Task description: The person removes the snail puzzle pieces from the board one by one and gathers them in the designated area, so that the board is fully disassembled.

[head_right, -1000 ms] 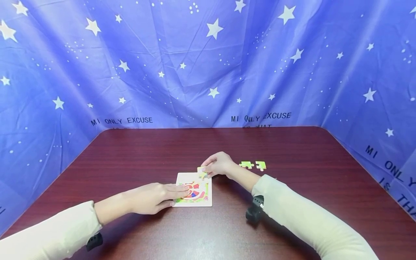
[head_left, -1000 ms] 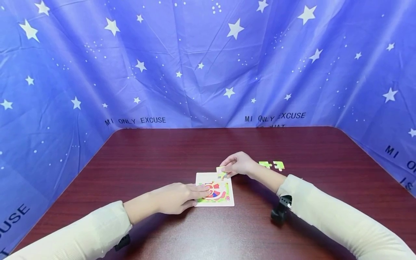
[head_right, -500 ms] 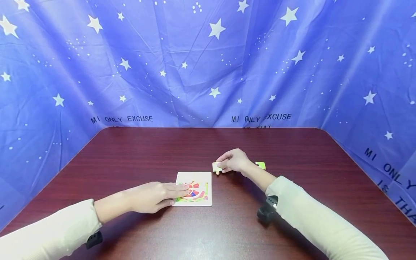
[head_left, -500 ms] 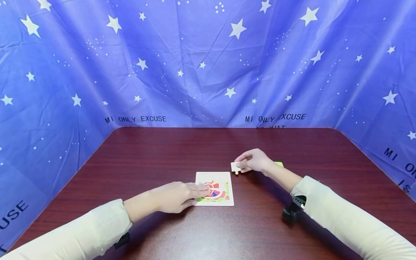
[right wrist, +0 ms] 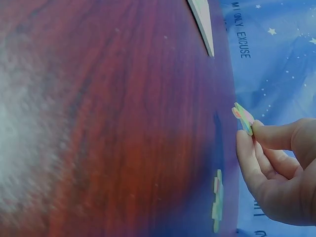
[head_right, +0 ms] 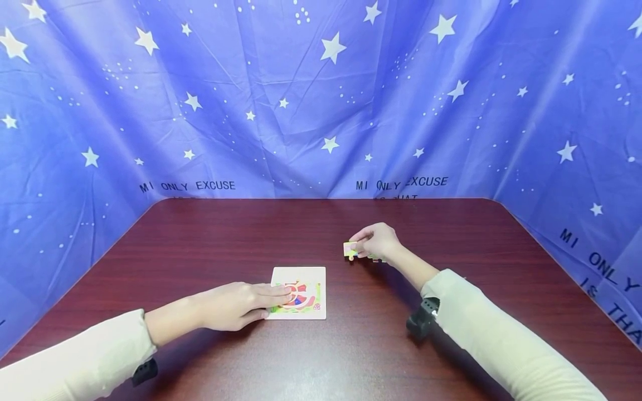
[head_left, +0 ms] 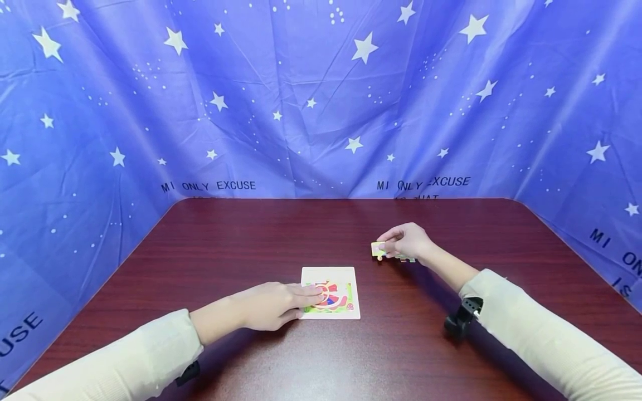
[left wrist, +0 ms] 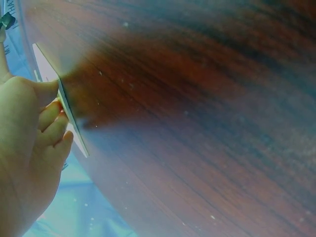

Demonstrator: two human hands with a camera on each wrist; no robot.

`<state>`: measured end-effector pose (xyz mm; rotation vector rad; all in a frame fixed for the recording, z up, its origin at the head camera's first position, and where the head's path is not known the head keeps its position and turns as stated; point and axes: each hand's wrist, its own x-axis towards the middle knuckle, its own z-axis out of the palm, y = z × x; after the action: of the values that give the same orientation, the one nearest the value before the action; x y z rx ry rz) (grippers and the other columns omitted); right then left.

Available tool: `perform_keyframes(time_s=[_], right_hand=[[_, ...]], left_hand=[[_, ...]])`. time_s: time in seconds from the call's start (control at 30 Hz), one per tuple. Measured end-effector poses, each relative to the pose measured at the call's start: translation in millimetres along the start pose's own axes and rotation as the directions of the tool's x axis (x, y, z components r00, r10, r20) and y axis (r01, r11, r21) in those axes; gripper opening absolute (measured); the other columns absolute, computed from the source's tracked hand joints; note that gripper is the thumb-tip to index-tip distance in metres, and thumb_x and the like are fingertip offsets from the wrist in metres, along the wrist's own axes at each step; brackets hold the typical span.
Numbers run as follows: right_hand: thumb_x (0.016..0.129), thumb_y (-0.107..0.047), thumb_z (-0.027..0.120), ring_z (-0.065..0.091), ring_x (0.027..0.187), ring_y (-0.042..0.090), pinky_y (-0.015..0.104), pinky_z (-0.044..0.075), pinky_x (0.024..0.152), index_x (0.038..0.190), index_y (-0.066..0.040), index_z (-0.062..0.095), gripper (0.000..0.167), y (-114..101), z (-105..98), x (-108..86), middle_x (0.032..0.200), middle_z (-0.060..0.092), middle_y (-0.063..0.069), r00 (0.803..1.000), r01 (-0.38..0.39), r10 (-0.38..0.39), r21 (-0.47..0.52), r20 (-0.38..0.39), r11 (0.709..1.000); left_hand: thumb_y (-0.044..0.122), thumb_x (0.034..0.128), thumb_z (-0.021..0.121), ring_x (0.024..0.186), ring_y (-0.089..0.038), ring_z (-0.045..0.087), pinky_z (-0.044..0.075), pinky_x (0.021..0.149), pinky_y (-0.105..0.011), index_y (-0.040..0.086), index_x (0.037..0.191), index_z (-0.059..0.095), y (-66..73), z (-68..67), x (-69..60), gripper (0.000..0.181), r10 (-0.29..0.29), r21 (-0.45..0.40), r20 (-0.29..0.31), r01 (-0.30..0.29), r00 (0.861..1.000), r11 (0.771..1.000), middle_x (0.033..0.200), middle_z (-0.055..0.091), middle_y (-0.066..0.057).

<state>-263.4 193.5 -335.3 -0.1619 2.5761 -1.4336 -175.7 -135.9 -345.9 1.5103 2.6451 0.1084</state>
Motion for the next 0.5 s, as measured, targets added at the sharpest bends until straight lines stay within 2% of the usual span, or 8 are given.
perform_keyframes(time_s=[0.03,0.13,0.23,0.37,0.5], right_hand=[[0.084,-0.003,0.069,0.069,0.065,0.008,0.030,0.062,0.069,0.107,0.012,0.067,0.027,-0.2,-0.7,0.4,0.075,0.071,0.001,1.000,0.003,-0.003,0.003,-0.007,1.000],[0.084,-0.004,0.071,0.069,0.063,0.008,0.031,0.062,0.068,0.105,0.011,0.068,0.027,-0.5,-2.4,1.1,0.073,0.072,0.001,0.999,0.022,-0.023,-0.029,-0.025,0.999],[0.082,-0.009,0.074,0.068,0.059,0.007,0.027,0.059,0.057,0.100,0.007,0.071,0.024,1.0,-1.1,2.0,0.072,0.073,0.004,0.998,0.026,-0.031,-0.099,-0.058,0.995],[0.081,-0.012,0.074,0.067,0.056,0.006,0.023,0.049,0.044,0.095,0.001,0.074,0.019,4.9,1.6,2.9,0.074,0.075,0.007,0.996,0.001,-0.018,-0.185,-0.089,0.983],[0.080,-0.014,0.075,0.068,0.055,0.007,0.023,0.046,0.042,0.092,-0.001,0.075,0.017,5.6,1.7,2.8,0.074,0.075,0.007,0.994,-0.021,-0.003,-0.220,-0.105,0.975]], left_hand=[[0.016,0.0961,0.057,0.135,-0.015,0.049,0.048,0.106,-0.035,0.015,0.144,0.046,0.0,0.1,-0.3,0.049,0.000,0.004,0.000,0.000,1.000,1.000,0.149,0.047,0.001],[0.016,0.0960,0.057,0.135,-0.015,0.049,0.048,0.106,-0.035,0.015,0.144,0.046,0.0,0.1,-0.5,0.049,-0.002,0.005,0.000,0.002,1.000,1.000,0.149,0.047,0.001],[0.015,0.0956,0.057,0.134,-0.015,0.050,0.049,0.105,-0.036,0.016,0.144,0.045,-0.1,-0.6,-1.0,0.050,-0.008,0.000,0.002,0.008,1.000,1.000,0.149,0.047,0.001],[0.016,0.0965,0.056,0.135,-0.015,0.049,0.048,0.106,-0.037,0.016,0.145,0.045,0.6,-1.3,-0.6,0.049,-0.008,0.001,0.008,0.008,1.000,1.000,0.150,0.046,0.001],[0.016,0.0968,0.055,0.136,-0.015,0.048,0.048,0.105,-0.037,0.017,0.145,0.045,1.0,-1.8,-0.4,0.049,-0.010,0.000,0.014,0.010,1.000,1.000,0.150,0.046,0.001]])
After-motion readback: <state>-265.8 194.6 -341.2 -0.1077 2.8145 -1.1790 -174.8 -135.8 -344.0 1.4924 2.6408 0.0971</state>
